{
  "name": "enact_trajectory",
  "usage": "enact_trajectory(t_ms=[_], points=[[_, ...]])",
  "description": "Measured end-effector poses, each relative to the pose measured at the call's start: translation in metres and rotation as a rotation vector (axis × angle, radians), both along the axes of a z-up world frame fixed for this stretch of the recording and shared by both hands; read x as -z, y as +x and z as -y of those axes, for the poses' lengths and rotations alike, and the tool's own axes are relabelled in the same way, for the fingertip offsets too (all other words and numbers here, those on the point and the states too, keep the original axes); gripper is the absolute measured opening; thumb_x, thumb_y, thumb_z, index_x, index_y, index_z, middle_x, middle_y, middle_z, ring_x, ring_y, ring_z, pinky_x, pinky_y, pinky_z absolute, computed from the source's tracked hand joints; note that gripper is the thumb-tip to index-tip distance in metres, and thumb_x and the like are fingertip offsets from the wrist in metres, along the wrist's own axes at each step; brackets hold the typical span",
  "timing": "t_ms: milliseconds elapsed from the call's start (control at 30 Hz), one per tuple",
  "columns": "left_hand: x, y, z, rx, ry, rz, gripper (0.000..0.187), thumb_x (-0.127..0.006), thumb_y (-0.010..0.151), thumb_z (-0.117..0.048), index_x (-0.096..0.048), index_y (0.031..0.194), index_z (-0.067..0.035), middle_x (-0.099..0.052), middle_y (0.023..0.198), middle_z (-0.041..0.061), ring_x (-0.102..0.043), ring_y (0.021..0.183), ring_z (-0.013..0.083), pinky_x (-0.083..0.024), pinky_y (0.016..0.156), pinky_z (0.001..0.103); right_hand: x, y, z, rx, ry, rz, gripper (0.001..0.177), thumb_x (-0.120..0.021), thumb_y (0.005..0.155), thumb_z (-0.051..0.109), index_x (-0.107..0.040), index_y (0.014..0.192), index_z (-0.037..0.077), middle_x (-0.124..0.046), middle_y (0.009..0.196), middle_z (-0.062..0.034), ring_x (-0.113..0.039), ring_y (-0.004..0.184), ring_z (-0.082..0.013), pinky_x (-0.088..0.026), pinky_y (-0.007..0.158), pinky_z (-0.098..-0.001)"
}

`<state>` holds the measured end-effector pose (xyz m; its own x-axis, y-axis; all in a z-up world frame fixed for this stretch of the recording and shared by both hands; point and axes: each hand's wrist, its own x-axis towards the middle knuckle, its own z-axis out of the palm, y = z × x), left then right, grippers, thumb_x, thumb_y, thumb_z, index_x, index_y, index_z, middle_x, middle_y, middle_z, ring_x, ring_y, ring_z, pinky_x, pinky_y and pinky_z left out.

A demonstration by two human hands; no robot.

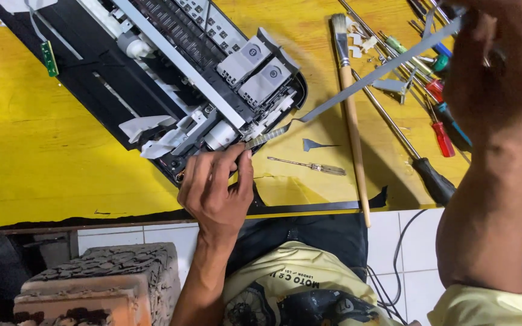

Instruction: The person is repairing a disassembled electronic device, likely a printer, on a yellow workbench. They use a screwdriver to tighten screws on the internal mechanism and manipulate wires and ribbon cables with their hands.

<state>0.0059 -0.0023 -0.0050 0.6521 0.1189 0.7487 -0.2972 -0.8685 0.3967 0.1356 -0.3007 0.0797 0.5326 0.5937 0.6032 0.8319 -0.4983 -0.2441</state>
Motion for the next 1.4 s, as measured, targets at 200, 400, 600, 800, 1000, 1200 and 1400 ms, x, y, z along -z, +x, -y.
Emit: enact_trajectory(t_ms=[200, 400, 600, 800, 1000, 1200, 1400], points=[[0.002, -0.001, 0.001, -0.021, 0.006, -0.009, 0.002, -0.075, 0.1, -0.008, -0.075, 0.099, -0.006, -0.063, 0.085, 0.005, -0.053, 0.067, 0.0199, -0.043, 0.059, 0.032, 0.068, 0.064, 0.041, 0.418, -0.384, 0.251, 0.016, -0.083, 0.118, -0.002, -0.069, 0.112, 0.003, -0.071, 0.105, -0.0116, -0.064, 0.093, -0.0313, -0.046, 0.082, -0.0424], [-0.001, -0.001, 0.0, -0.011, -0.007, -0.03, 0.002, -0.074, 0.1, -0.004, -0.073, 0.098, -0.005, -0.06, 0.081, 0.004, -0.053, 0.067, 0.0212, -0.044, 0.06, 0.035, 0.07, 0.063, 0.024, 0.486, -0.122, 0.166, 0.052, -0.088, 0.082, -0.015, -0.054, 0.119, -0.007, -0.054, 0.117, -0.0234, -0.048, 0.103, -0.0364, -0.045, 0.074, -0.0469], [0.007, -0.001, 0.003, -0.039, 0.015, 0.0, 0.006, -0.071, 0.103, -0.01, -0.074, 0.098, -0.007, -0.058, 0.081, 0.003, -0.051, 0.066, 0.0215, -0.041, 0.058, 0.036, 0.085, 0.066, 0.026, 0.671, -0.07, -0.46, 0.038, -0.077, 0.093, -0.007, -0.065, 0.129, -0.009, -0.061, 0.125, -0.0278, -0.07, 0.086, -0.032, -0.063, 0.075, -0.0388], [0.01, -0.002, 0.002, -0.033, 0.021, -0.011, 0.003, -0.072, 0.102, -0.006, -0.074, 0.099, -0.007, -0.057, 0.079, 0.003, -0.051, 0.066, 0.0215, -0.042, 0.06, 0.036, 0.107, 0.072, 0.038, 0.55, -0.043, -0.408, 0.005, -0.085, 0.104, 0.001, -0.082, 0.107, -0.001, -0.075, 0.089, -0.012, -0.056, 0.068, -0.0144, -0.048, 0.054, -0.032], [0.011, -0.003, 0.001, -0.021, 0.027, -0.008, 0.003, -0.071, 0.102, -0.007, -0.075, 0.101, -0.006, -0.058, 0.08, 0.004, -0.053, 0.068, 0.0209, -0.044, 0.06, 0.035, 0.1, 0.063, 0.035, 0.543, 0.068, -0.265, 0.007, -0.081, 0.104, -0.009, -0.076, 0.1, -0.007, -0.079, 0.095, -0.0162, -0.073, 0.082, -0.0216, -0.059, 0.065, -0.0353], [0.012, -0.004, 0.001, -0.019, 0.019, -0.025, 0.003, -0.072, 0.101, -0.005, -0.074, 0.102, -0.006, -0.059, 0.081, 0.004, -0.055, 0.069, 0.02, -0.045, 0.062, 0.035, 0.106, 0.071, 0.037, 0.53, -0.034, -0.385, 0.003, -0.082, 0.102, -0.005, -0.079, 0.103, -0.003, -0.076, 0.086, -0.0136, -0.067, 0.066, -0.0173, -0.057, 0.06, -0.0316], [0.011, -0.003, 0.001, -0.026, 0.018, -0.028, 0.003, -0.072, 0.102, -0.006, -0.074, 0.102, -0.007, -0.058, 0.081, 0.004, -0.053, 0.068, 0.0211, -0.044, 0.061, 0.036, 0.088, 0.067, 0.023, 0.56, -0.005, -0.48, 0.003, -0.079, 0.103, -0.003, -0.076, 0.104, -0.002, -0.076, 0.091, -0.0141, -0.07, 0.072, -0.0202, -0.059, 0.064, -0.0325]])
